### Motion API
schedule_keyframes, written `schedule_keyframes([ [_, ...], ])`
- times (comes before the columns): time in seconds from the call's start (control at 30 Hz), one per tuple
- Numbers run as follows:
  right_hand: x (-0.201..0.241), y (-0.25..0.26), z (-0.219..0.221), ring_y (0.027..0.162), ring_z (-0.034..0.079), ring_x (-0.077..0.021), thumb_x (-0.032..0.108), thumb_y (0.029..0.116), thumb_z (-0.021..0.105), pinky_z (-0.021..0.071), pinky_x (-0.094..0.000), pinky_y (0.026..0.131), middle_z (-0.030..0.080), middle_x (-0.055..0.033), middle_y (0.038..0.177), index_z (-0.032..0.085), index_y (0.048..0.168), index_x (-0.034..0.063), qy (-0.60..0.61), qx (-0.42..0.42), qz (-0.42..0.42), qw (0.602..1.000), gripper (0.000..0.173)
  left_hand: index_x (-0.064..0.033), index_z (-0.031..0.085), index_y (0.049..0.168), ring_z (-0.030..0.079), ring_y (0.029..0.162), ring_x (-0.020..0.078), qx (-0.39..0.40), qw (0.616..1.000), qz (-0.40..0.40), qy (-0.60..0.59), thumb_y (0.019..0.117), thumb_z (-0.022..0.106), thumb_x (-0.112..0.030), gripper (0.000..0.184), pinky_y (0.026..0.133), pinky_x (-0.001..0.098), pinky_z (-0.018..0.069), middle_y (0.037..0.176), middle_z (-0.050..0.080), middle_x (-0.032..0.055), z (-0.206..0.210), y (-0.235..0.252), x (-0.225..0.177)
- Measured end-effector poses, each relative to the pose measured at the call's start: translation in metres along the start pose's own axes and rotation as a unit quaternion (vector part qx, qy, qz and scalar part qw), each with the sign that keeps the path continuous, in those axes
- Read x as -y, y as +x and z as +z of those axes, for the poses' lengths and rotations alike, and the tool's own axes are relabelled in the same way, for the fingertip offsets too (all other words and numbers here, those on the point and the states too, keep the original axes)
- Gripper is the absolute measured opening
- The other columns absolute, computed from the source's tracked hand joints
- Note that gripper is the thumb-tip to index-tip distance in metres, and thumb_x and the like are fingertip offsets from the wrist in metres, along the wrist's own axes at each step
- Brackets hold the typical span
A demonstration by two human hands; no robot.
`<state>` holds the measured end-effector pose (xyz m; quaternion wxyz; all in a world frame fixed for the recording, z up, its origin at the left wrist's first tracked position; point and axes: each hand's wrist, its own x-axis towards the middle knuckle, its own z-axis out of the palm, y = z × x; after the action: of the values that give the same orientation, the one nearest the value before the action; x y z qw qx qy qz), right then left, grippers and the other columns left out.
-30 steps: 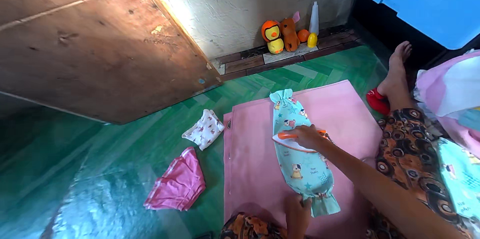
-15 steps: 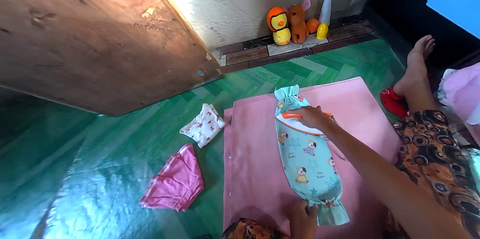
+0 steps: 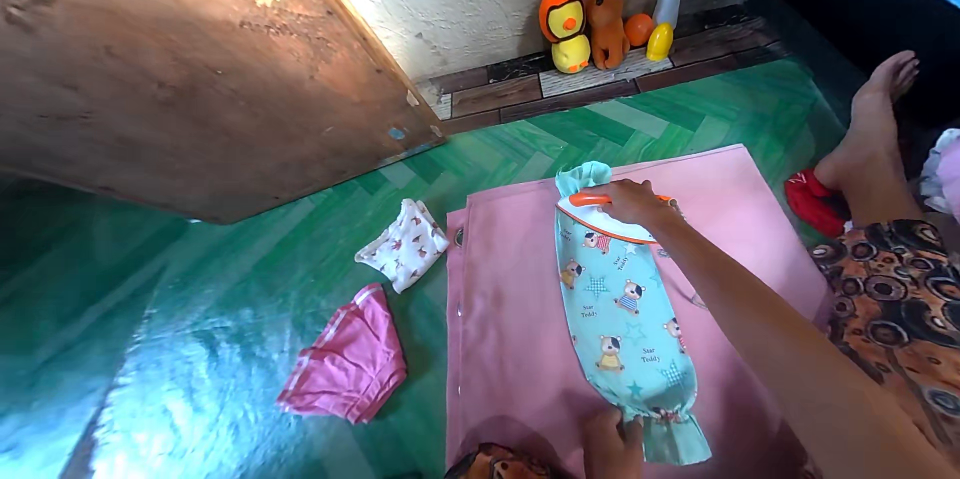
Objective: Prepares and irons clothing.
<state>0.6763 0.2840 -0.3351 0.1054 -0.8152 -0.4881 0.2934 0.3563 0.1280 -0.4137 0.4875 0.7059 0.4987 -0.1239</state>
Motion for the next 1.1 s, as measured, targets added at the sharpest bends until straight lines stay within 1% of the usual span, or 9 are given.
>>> schedule_keyframes([
  [0.23,-0.003,0.008,-0.011,0.137,0.053,-0.0395,0.021,0.1038,0.063,0.0350,-0.0734,0.106,0.061,-0.0121,0.145,0.053,0.151,0.0400,0.028,0.047,0.007,0.998,0.052,0.0039,0.073,0.098,0.071,0.087,0.0319,0.005,1.000,-0.004,-0.002,0.1007,0.064,-0.030,0.035,0.084,0.0520,0.0556,0.090,0.071,0.0195,0.001,0.002,0.002],
  [0.37,-0.005,0.008,-0.013,0.139,0.052,-0.0384,0.032,0.1087,0.054,0.0342,-0.0725,0.107,0.061,-0.0106,0.146,0.054,0.150,0.0369,0.050,0.067,-0.002,0.996,0.042,0.0035,0.073,0.098,0.071,0.086,0.0312,0.002,1.000,-0.003,0.002,0.1002,0.064,-0.030,0.035,0.084,0.0514,0.0556,0.090,0.072,0.0189,0.001,0.001,0.001],
  [0.43,-0.005,0.007,-0.011,0.140,0.051,-0.0365,0.030,0.1092,0.053,0.0336,-0.0715,0.109,0.060,-0.0104,0.148,0.056,0.149,0.0338,0.062,0.067,-0.007,0.996,0.041,0.0030,0.074,0.099,0.071,0.088,0.0306,0.000,1.000,-0.005,0.003,0.0999,0.065,-0.030,0.034,0.085,0.0508,0.0560,0.092,0.072,0.0187,0.001,0.002,0.000],
  [0.5,-0.007,0.008,-0.006,0.139,0.051,-0.0367,0.026,0.1081,0.055,0.0382,-0.0686,0.108,0.057,-0.0159,0.148,0.059,0.147,0.0297,0.071,0.057,-0.022,0.996,0.040,0.0029,0.074,0.099,0.071,0.089,0.0306,0.002,1.000,-0.005,0.006,0.1001,0.064,-0.029,0.033,0.086,0.0503,0.0558,0.093,0.072,0.0187,0.002,0.002,0.001],
  [0.6,-0.010,0.006,0.001,0.132,0.052,-0.0394,0.027,0.1073,0.057,0.0444,-0.0644,0.102,0.049,-0.0234,0.146,0.060,0.146,0.0299,0.080,0.049,-0.018,0.995,0.039,0.0025,0.073,0.101,0.071,0.088,0.0304,0.010,1.000,-0.009,0.011,0.1010,0.063,-0.031,0.035,0.086,0.0502,0.0559,0.093,0.072,0.0183,0.002,0.004,0.002],
  [0.73,-0.011,-0.002,0.011,0.130,0.055,-0.0368,0.025,0.1059,0.059,0.0463,-0.0593,0.104,0.054,-0.0215,0.144,0.063,0.144,0.0281,0.082,0.038,-0.027,0.996,0.038,0.0015,0.074,0.100,0.071,0.087,0.0291,0.008,1.000,-0.009,0.010,0.1006,0.064,-0.032,0.034,0.085,0.0493,0.0569,0.092,0.072,0.0173,0.003,0.005,0.003],
  [0.87,-0.007,-0.017,0.012,0.139,0.050,-0.0354,0.024,0.1068,0.058,0.0401,-0.0581,0.113,0.055,-0.0184,0.148,0.062,0.145,0.0229,0.088,0.060,-0.035,0.994,0.039,0.0023,0.073,0.101,0.071,0.087,0.0294,0.006,1.000,-0.006,0.002,0.1007,0.064,-0.031,0.034,0.085,0.0492,0.0564,0.093,0.072,0.0177,0.002,0.005,0.003],
  [0.97,-0.003,-0.030,0.014,0.132,0.057,-0.0361,0.021,0.1064,0.059,0.0425,-0.0575,0.110,0.062,-0.0199,0.139,0.064,0.142,0.0169,0.106,0.066,-0.048,0.991,0.036,0.0036,0.073,0.100,0.071,0.084,0.0295,-0.006,1.000,0.009,-0.001,0.1005,0.064,-0.029,0.034,0.082,0.0490,0.0571,0.091,0.071,0.0184,0.004,0.005,0.005],
  [1.1,0.001,-0.044,0.016,0.136,0.052,-0.0362,0.024,0.1074,0.056,0.0402,-0.0573,0.112,0.055,-0.0212,0.146,0.060,0.147,0.0216,0.098,0.098,-0.032,0.990,0.040,0.0040,0.072,0.100,0.070,0.082,0.0286,-0.002,1.000,0.011,0.001,0.1007,0.064,-0.028,0.033,0.081,0.0476,0.0568,0.091,0.071,0.0185,0.004,0.006,0.005],
])
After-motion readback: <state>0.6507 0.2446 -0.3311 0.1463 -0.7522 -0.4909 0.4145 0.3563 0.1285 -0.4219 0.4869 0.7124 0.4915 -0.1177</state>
